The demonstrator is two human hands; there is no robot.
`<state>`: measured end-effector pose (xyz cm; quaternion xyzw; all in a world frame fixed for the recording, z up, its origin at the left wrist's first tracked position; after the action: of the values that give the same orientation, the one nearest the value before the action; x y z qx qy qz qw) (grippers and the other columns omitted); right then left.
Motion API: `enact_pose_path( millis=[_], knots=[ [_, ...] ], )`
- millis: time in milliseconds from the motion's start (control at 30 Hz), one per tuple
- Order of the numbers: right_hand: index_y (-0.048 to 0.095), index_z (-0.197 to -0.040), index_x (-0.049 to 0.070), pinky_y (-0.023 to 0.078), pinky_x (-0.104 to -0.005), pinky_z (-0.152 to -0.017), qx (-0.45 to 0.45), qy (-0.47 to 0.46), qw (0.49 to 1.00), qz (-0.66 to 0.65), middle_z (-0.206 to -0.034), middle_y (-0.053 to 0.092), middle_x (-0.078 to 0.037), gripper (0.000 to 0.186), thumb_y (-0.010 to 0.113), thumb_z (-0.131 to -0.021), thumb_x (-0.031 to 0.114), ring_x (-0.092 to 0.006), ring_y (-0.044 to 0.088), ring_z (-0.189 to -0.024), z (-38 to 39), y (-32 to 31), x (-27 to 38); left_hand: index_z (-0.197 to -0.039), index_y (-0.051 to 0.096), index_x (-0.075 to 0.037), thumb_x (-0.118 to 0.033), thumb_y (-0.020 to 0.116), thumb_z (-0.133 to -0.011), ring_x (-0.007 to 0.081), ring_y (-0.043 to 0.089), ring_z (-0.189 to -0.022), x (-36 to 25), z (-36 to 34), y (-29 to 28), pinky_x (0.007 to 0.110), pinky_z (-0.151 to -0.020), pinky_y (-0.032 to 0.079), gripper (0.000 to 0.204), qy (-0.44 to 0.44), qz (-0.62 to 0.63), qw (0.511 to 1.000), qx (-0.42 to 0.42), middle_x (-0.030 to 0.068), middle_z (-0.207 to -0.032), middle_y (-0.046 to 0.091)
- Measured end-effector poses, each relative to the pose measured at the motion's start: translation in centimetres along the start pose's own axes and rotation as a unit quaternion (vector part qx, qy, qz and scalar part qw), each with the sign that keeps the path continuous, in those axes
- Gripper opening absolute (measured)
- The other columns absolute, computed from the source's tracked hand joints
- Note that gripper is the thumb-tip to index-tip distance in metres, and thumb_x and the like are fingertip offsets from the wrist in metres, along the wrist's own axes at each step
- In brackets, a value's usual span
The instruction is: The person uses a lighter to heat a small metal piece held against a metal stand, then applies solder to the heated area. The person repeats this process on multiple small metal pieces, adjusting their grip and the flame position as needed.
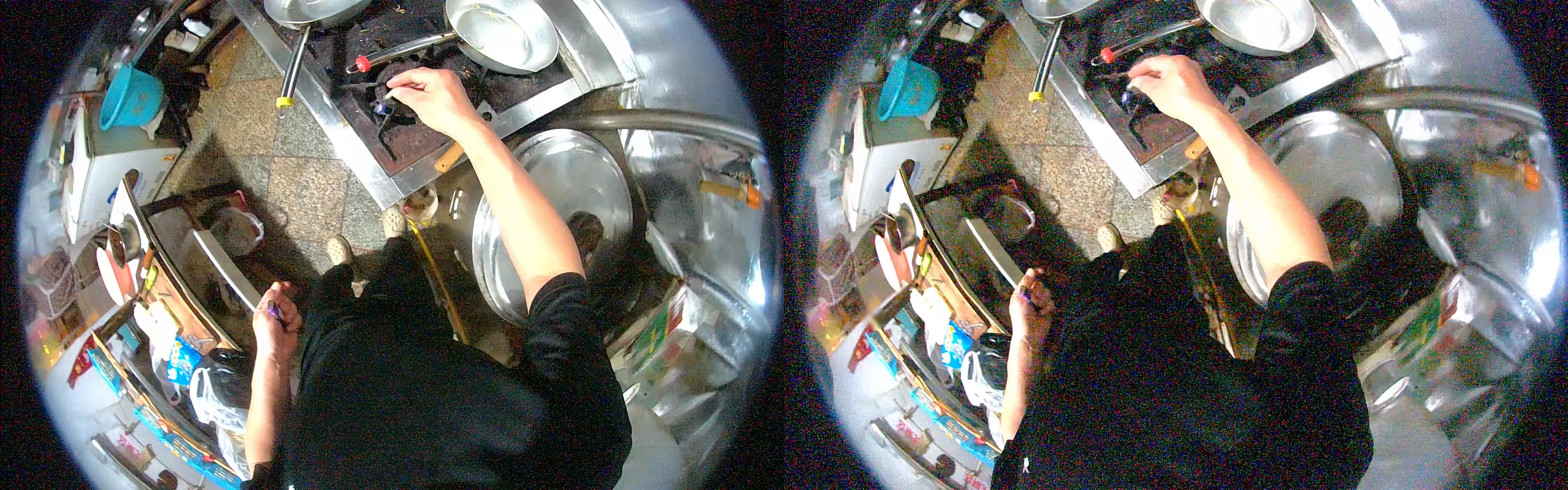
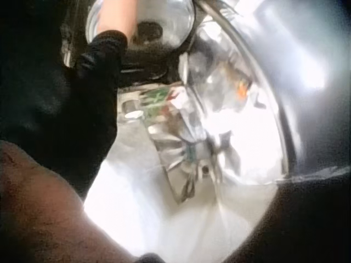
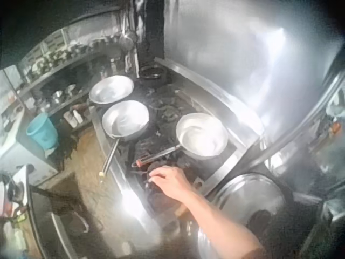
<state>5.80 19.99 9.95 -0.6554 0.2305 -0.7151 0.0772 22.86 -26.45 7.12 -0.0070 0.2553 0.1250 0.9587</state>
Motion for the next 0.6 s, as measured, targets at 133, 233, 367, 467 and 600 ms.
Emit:
enact_pose_path(
  millis=[133, 233, 367, 467, 600],
  knots=[
    [0.075, -0.107, 0.005, 0.054, -0.0264, -0.078, -0.02, 0.007, 0.999, -0.04, -0.096, 0.076, -0.005, 0.018, 0.071, -0.09, 0.012, -0.0099, 0.069, -0.085, 0.5, -0.3, -1.0, -0.102, 0.064, -0.003, -0.024, 0.058, -0.101, 0.0081, 0.033, -0.045, -0.5, 0.5, 2.0, 0.024, -0.039, 0.025, 0.022, 0.016, -0.06, 0.998, 0.014, -0.0034, -0.058, 0.04],
    [0.076, -0.107, 0.006, 0.054, -0.0253, -0.077, -0.036, 0.006, 0.996, -0.082, -0.095, 0.076, -0.003, 0.018, 0.071, -0.091, 0.012, -0.0083, 0.068, -0.085, 1.0, -0.5, -1.7, -0.101, 0.064, -0.001, -0.024, 0.062, -0.1, 0.0079, 0.036, -0.044, -1.5, -1.2, 3.8, 0.024, -0.038, 0.026, 0.022, 0.055, -0.14, 0.987, 0.063, -0.0025, -0.058, 0.042],
    [0.077, -0.107, 0.007, 0.052, -0.0237, -0.071, -0.098, 0.001, 0.987, -0.131, -0.09, 0.075, -0.001, 0.018, 0.073, -0.09, 0.014, -0.0053, 0.064, -0.078, 0.7, -1.1, -3.3, -0.098, 0.07, 0.0, -0.023, 0.061, -0.101, 0.0053, 0.041, -0.046, -3.9, -4.2, 9.4, 0.022, -0.04, 0.03, 0.025, 0.183, -0.303, 0.929, 0.107, -0.0035, -0.061, 0.051],
    [0.077, -0.105, 0.004, 0.049, -0.0235, -0.07, -0.173, -0.034, 0.967, -0.183, -0.087, 0.073, 0.0, 0.02, 0.073, -0.088, 0.015, -0.0057, 0.062, -0.078, 1.3, -1.8, -4.0, -0.1, 0.072, -0.001, -0.017, 0.063, -0.101, 0.0023, 0.044, -0.054, -4.5, -6.3, 16.0, 0.02, -0.048, 0.034, 0.018, 0.304, -0.38, 0.845, 0.222, -0.0051, -0.064, 0.054],
    [0.075, -0.105, 0.002, 0.049, -0.023, -0.076, -0.212, -0.056, 0.936, -0.276, -0.092, 0.073, -0.002, 0.02, 0.07, -0.089, 0.013, -0.0084, 0.063, -0.08, 2.4, -1.4, -5.2, -0.1, 0.07, 0.002, -0.017, 0.062, -0.101, 0.0033, 0.045, -0.054, -3.5, -7.0, 23.0, 0.021, -0.05, 0.034, 0.021, 0.408, -0.392, 0.761, 0.316, -0.0034, -0.063, 0.056]
  ],
)
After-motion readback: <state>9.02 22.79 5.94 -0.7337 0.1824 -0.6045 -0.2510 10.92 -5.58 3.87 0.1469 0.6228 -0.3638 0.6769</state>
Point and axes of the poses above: each hand's wrist, its own z-axis away from the middle knuckle, its own y-axis out of the palm, x = y × z, the point moved 10 cm from there along -z, towards the middle knuckle
